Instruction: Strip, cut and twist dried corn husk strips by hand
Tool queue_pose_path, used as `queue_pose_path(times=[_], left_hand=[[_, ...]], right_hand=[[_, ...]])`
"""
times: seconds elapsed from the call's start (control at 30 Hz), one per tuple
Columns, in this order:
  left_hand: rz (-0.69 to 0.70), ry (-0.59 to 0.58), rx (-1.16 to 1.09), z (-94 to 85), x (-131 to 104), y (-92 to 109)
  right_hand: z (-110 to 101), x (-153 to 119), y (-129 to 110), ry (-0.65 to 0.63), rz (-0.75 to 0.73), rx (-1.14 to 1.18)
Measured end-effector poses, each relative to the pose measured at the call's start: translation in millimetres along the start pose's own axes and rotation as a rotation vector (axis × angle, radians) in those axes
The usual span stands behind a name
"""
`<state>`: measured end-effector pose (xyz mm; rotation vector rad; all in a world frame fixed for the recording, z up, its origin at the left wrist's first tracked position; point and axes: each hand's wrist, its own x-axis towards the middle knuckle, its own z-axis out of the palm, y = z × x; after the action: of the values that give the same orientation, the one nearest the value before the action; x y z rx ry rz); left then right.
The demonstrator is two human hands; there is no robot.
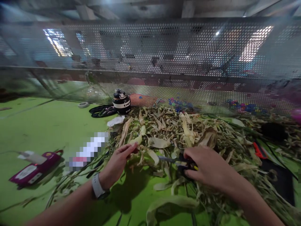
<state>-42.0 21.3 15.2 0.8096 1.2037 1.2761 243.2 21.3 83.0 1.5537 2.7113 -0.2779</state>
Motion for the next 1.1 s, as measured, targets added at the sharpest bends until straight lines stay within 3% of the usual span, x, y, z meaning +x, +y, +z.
queue_pose_path(times=[0.07,0.23,0.37,0.47,0.57,0.73,1.1], left_hand=[[-0.004,0.019,0.009,0.3,-0.3,0.6],[-0.021,0.012,-0.053,-0.3,-1.2,-1.0],[-0.083,0.011,-0.129,0.1,-1.3,-3.1],[-0.112,0.02,-0.203,1.1,-0.1,-4.4],[-0.112,0.019,-0.269,1.5,1.8,-5.9],[-0.124,-0.003,-0.327,1.0,2.7,-7.0],[-0.151,-0.041,-0.411,1.7,1.2,-8.8]], right_hand=[[-2.3,0.1,1.2,0.054,0.038,-0.081],[-8.3,-4.3,9.8,0.013,0.128,-0.14],[-4.1,2.7,9.4,0.077,0.23,0.12],[5.7,10.8,-1.9,-0.103,0.158,0.481],[13.0,14.8,-16.6,-0.203,0.111,0.66],[18.4,17.3,-34.5,-0.324,0.114,0.802],[34.5,25.5,-44.5,-0.258,0.104,0.809]])
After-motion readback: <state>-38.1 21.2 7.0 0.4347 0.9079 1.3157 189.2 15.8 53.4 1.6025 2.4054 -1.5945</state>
